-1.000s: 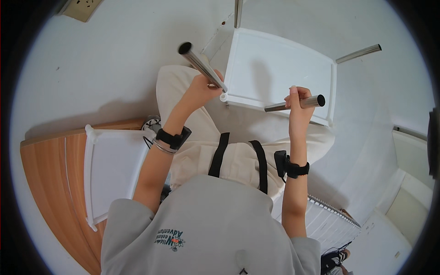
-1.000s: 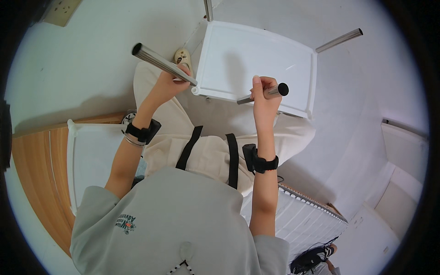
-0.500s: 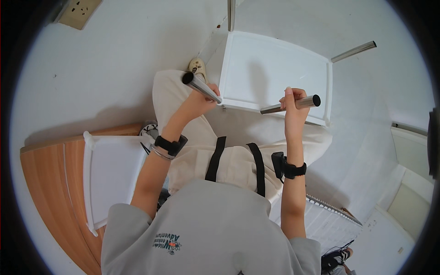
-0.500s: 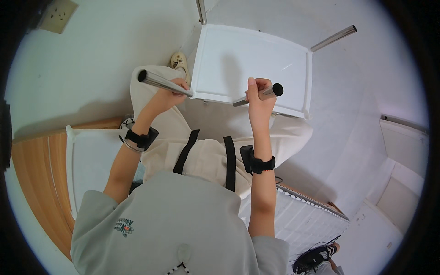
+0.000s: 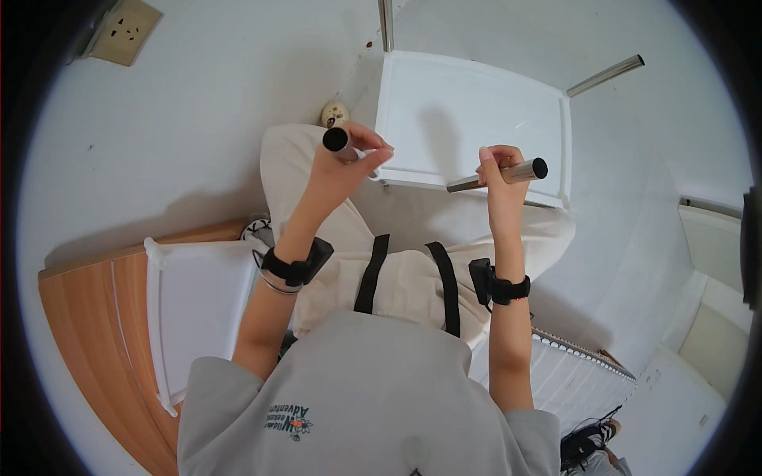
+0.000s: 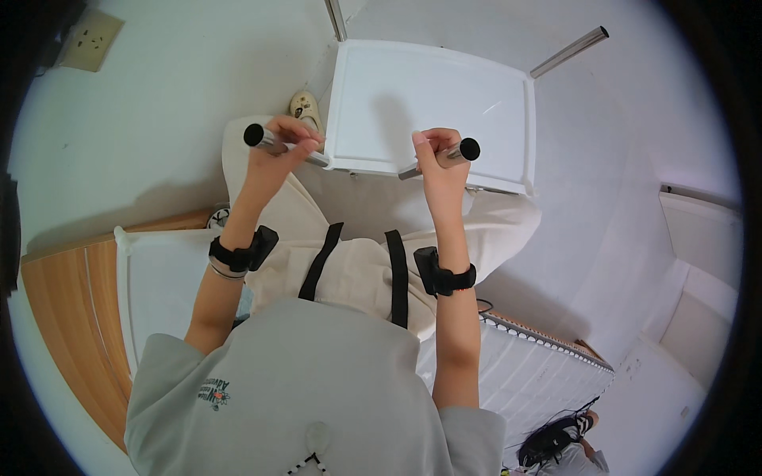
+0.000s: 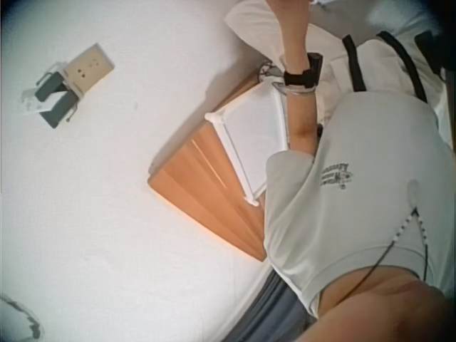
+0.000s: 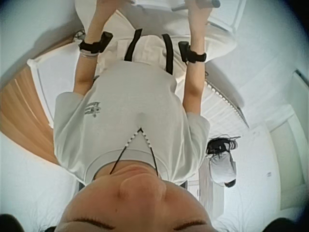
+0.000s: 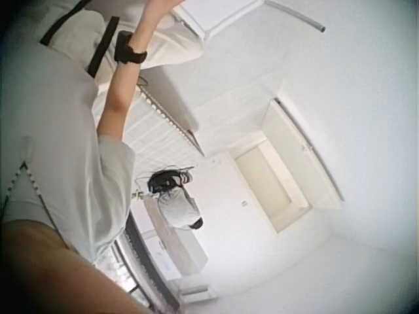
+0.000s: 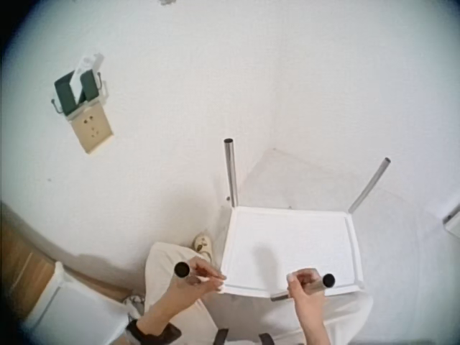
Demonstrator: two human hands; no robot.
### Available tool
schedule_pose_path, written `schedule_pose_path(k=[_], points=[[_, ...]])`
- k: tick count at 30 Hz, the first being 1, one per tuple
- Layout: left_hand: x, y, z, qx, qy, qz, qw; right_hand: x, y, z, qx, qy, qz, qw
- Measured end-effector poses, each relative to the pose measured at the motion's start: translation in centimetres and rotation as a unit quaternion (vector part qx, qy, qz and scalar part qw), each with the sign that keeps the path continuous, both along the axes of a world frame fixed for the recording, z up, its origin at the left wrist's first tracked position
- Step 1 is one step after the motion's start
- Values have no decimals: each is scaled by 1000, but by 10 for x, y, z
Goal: Assembling the frame and shelves of a white plastic storage cart.
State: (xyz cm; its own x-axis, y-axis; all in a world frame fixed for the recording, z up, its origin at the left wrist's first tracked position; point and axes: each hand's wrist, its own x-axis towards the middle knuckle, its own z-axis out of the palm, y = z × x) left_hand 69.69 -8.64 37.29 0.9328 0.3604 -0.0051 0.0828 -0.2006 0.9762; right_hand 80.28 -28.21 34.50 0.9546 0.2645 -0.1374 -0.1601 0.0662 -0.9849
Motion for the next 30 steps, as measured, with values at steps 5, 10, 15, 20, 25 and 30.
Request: schedule_pose_path(k=[5,10,15,20,25,30], points=[[9,-6,19,-58,7,23,998,2,0,-1,-13,15,-18,1000],[18,-16,46,-79,-127,144,978,2,-4,-3,-6,1,0,1000],[18,-13,43,-65,-97,108,987,3,-4,-6,5,15,-11,1000],[16,-14,46,-52,-93,78,991,3,-6,-9,9,10,-15,1000],[11,-8,49,-77,-147,121,979,4,-10,-12,37,1,-29,999],[12,3,45,-98,-169,90,977,4,-12,-12,43,5,-43,998]])
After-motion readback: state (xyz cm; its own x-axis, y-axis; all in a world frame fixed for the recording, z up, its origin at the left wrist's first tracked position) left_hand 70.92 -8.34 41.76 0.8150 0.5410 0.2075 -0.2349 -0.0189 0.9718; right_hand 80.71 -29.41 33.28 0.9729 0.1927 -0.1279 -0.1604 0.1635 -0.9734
